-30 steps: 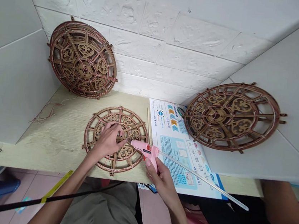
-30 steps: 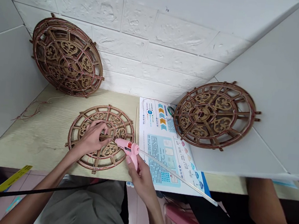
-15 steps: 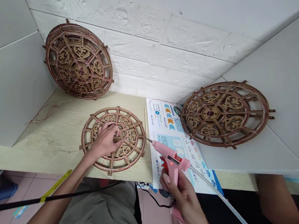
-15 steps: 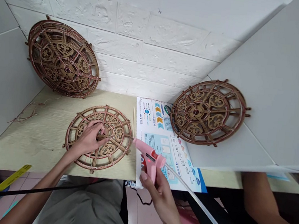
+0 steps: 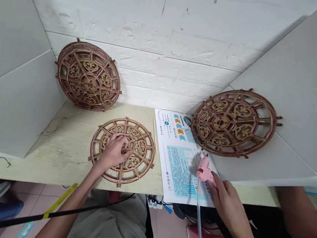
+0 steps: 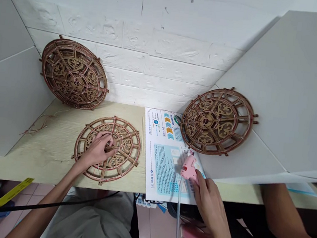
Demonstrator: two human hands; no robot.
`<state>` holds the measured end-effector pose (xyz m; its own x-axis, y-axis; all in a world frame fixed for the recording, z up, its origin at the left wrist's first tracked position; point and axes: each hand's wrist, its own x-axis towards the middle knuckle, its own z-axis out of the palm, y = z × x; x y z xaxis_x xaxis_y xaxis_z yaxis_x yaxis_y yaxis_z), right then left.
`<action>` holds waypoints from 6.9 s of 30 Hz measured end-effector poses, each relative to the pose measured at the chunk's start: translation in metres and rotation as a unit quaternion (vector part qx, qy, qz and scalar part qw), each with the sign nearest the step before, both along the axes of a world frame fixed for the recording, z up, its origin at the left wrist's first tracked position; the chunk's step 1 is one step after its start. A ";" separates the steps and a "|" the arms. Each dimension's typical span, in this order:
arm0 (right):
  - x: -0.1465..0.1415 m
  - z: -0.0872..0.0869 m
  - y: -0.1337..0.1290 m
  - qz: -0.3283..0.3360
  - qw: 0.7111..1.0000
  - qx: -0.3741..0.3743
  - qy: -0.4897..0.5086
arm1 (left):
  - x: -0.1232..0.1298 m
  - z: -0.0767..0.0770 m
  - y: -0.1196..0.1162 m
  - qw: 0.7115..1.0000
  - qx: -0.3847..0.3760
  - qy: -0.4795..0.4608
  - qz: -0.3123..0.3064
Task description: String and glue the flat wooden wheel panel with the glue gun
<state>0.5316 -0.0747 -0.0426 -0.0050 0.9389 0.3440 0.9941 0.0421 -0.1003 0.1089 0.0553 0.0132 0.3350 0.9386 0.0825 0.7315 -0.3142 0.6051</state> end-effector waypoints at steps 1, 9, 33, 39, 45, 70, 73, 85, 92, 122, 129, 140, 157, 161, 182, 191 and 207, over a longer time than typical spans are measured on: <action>0.004 -0.006 0.002 0.009 1.000 0.016 -0.017 | -0.001 0.000 0.000 1.000 0.005 0.002 -0.001; 0.006 -0.011 0.009 0.010 0.994 0.077 -0.075 | -0.013 0.005 0.006 0.994 0.019 -0.040 -0.098; -0.243 0.010 -0.022 0.178 0.963 0.061 0.193 | -0.066 -0.033 -0.073 0.975 0.143 0.066 0.156; -0.248 0.021 -0.029 0.195 0.955 0.074 0.209 | -0.064 0.004 -0.061 0.971 0.216 0.036 0.091; -0.256 0.032 -0.006 0.173 0.947 0.093 0.255 | -0.033 0.011 -0.068 0.979 0.197 0.057 -0.024; -0.273 0.023 0.027 0.150 0.975 0.067 0.146 | -0.041 -0.014 -0.063 0.961 0.263 0.069 -0.054; -0.274 0.024 0.028 0.149 0.976 0.064 0.148 | -0.042 -0.014 -0.063 0.961 0.263 0.069 -0.054; -0.276 0.019 0.028 0.140 0.972 0.090 0.168 | -0.040 -0.010 -0.064 0.963 0.252 0.082 -0.053; -0.271 0.013 0.027 0.125 0.963 0.132 0.198 | -0.042 -0.009 -0.065 0.959 0.248 0.125 -0.065; -0.271 0.016 0.029 0.104 0.960 0.084 0.246 | -0.037 0.005 -0.053 0.974 0.156 0.139 -0.091; -0.277 0.021 0.033 0.081 0.952 0.077 0.286 | -0.040 -0.005 -0.051 0.974 0.186 0.106 -0.080; -0.284 0.023 0.035 0.055 0.952 0.084 0.288 | -0.039 -0.007 -0.051 0.979 0.185 0.069 -0.055; -0.299 0.029 0.036 0.031 0.954 0.090 0.286 | -0.016 0.027 -0.001 0.990 -0.001 0.109 -0.089; -0.299 0.027 0.037 0.034 0.952 0.092 0.289 | -0.014 0.032 0.002 0.984 -0.012 0.140 -0.106; -0.287 0.007 0.031 0.042 0.890 0.081 0.446 | -0.007 0.042 0.007 0.973 -0.061 0.195 -0.110; -0.283 0.017 0.031 0.005 0.792 0.087 0.605 | -0.018 0.037 0.019 0.979 -0.075 0.117 -0.152; -0.250 0.013 0.013 0.104 0.956 0.087 0.262 | -0.063 -0.018 -0.061 0.970 0.105 0.155 0.158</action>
